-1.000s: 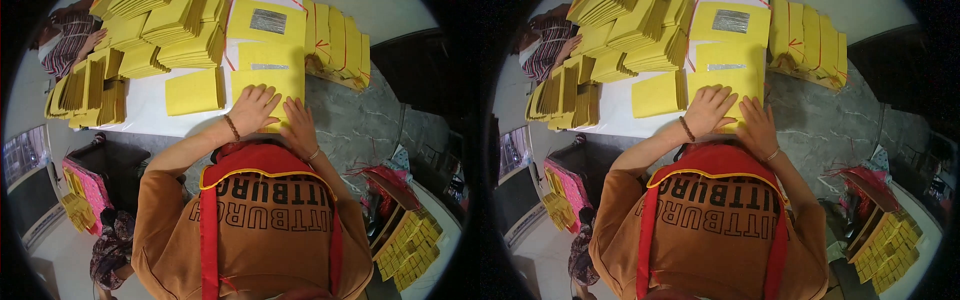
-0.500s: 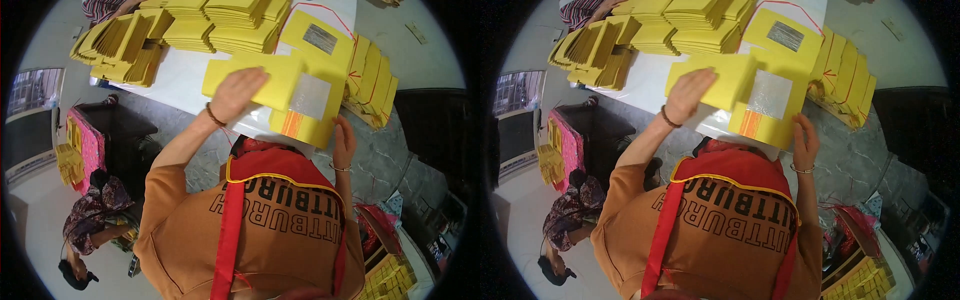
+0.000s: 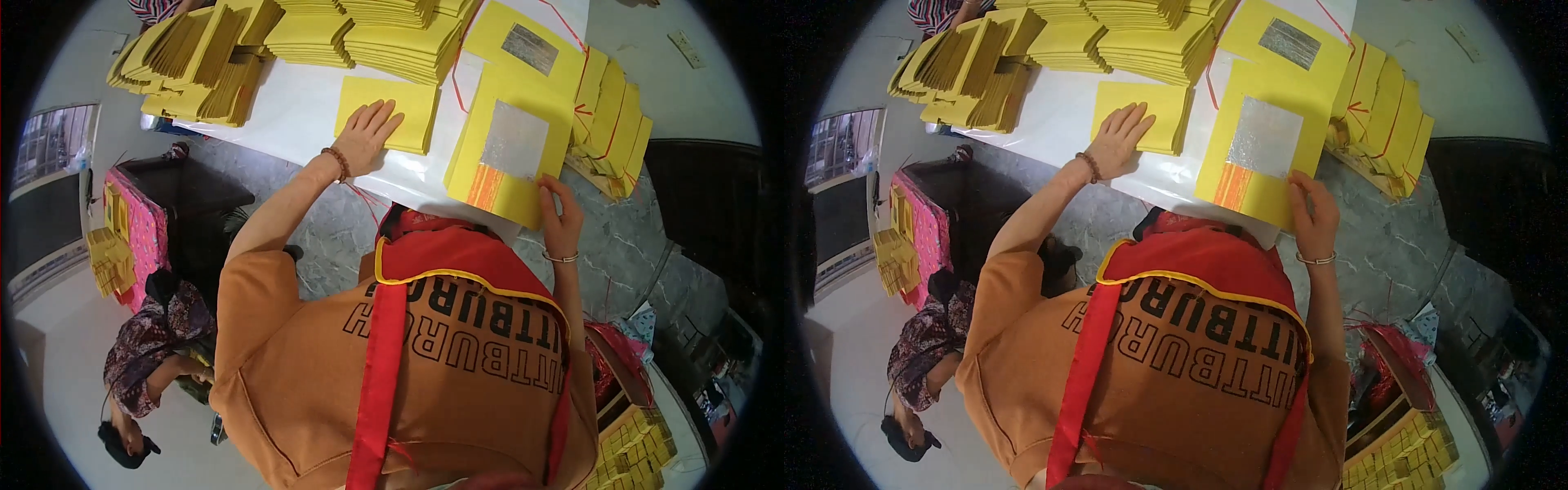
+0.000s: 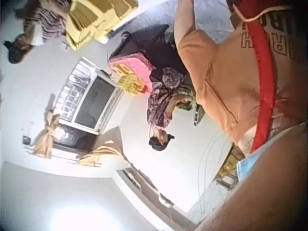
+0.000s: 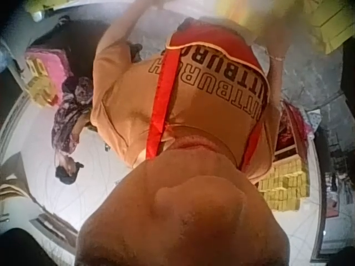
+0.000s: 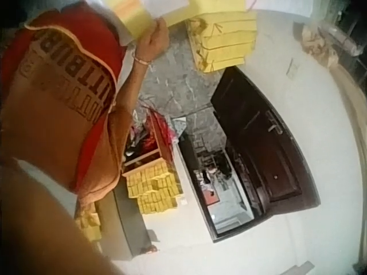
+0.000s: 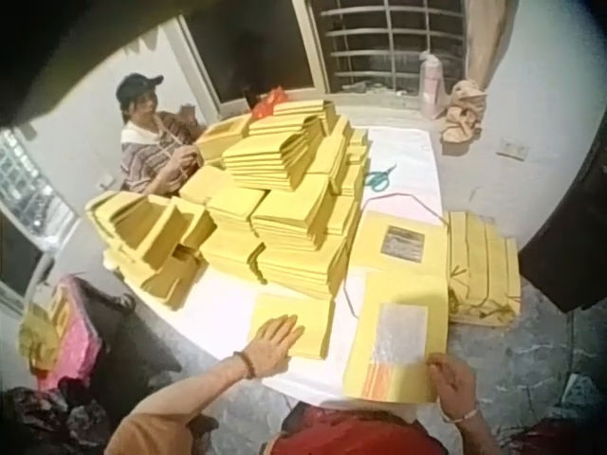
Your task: Folding and stacking yellow joss paper sheets with foil squares.
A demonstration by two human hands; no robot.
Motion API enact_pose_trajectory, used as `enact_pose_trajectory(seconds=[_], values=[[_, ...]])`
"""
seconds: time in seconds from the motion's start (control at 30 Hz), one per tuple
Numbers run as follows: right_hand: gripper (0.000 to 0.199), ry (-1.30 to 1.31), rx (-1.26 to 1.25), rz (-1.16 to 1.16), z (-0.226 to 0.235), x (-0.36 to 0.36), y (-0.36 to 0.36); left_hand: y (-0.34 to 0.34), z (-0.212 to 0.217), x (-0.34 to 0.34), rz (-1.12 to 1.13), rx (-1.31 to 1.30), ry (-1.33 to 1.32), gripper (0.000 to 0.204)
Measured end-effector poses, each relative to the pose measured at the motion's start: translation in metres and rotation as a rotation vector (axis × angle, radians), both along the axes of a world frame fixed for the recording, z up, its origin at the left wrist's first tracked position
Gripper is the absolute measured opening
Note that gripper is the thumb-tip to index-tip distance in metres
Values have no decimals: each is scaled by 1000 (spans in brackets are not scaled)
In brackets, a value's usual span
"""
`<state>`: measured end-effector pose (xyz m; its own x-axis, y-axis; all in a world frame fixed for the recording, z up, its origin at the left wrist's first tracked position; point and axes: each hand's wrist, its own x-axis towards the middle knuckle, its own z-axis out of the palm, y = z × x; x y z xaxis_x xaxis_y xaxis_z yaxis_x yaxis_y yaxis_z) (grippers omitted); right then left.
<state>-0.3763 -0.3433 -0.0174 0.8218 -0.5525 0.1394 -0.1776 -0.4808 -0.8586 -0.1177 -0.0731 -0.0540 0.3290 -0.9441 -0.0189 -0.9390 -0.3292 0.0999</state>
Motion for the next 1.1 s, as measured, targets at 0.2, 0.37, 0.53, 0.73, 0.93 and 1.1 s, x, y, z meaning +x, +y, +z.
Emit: enact_pose_trajectory(seconds=[0.2, 0.37, 0.53, 0.73, 0.93, 1.1], values=[[28, 28, -473, 194, -1, 8, -12, 5, -10, 1, -3, -13, -13, 76], [32, 84, -487, 294, -13, 5, -19, -1, 15, 13, -42, 74, 136, 85], [31, -14, -359, 292, -18, 6, -19, -41, 61, -17, -121, -186, 334, 64], [32, -11, -315, 288, -24, 6, -20, -88, 58, -90, -370, -313, 317, 53], [24, -138, 85, 265, -35, 2, -29, -95, 60, -84, -434, -263, 399, 34], [32, -130, 236, 203, -32, 2, -28, -103, 57, -75, -372, -279, 713, 13]])
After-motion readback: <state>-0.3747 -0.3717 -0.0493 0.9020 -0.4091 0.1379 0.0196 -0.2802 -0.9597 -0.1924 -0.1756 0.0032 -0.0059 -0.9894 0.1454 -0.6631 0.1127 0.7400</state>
